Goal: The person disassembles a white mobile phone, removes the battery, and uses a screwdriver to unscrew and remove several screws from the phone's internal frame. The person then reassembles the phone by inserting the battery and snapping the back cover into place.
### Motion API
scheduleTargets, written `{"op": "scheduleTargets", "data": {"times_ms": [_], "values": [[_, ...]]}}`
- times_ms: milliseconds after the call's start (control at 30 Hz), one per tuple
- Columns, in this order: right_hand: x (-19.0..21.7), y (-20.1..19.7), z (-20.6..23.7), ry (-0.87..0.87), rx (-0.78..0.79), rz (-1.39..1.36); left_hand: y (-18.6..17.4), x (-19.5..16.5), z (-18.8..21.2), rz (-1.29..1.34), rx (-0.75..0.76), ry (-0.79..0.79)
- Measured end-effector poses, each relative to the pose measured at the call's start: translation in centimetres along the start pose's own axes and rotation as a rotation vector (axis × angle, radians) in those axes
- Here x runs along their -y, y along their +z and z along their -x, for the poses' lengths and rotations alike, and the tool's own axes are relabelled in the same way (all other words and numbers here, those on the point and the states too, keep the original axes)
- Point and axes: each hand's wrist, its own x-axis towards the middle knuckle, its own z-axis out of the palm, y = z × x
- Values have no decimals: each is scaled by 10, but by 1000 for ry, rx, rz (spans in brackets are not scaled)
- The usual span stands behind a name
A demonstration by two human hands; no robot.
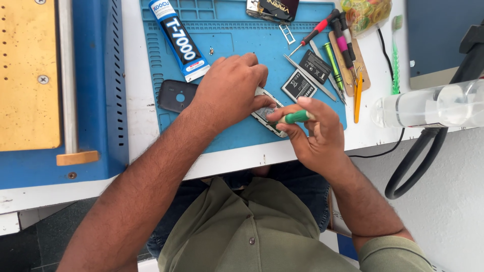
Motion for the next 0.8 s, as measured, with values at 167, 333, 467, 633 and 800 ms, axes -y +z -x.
{"op": "scheduleTargets", "data": {"times_ms": [167, 333, 467, 633, 800], "values": [[-9, 1, 5, -41, -60, 23, -2, -1, -2, 3, -15, 2], [-8, 2, 7, -72, -87, 123, -3, -2, -2, -9, 11, -7], [-6, 0, 5, -90, -89, 170, -4, -3, -2, -7, 21, -18], [-7, 1, 5, -121, -102, 205, -5, -4, -2, -14, 22, -18], [-14, 3, 9, -136, -100, 182, -4, -3, 4, -71, -87, 83]]}}
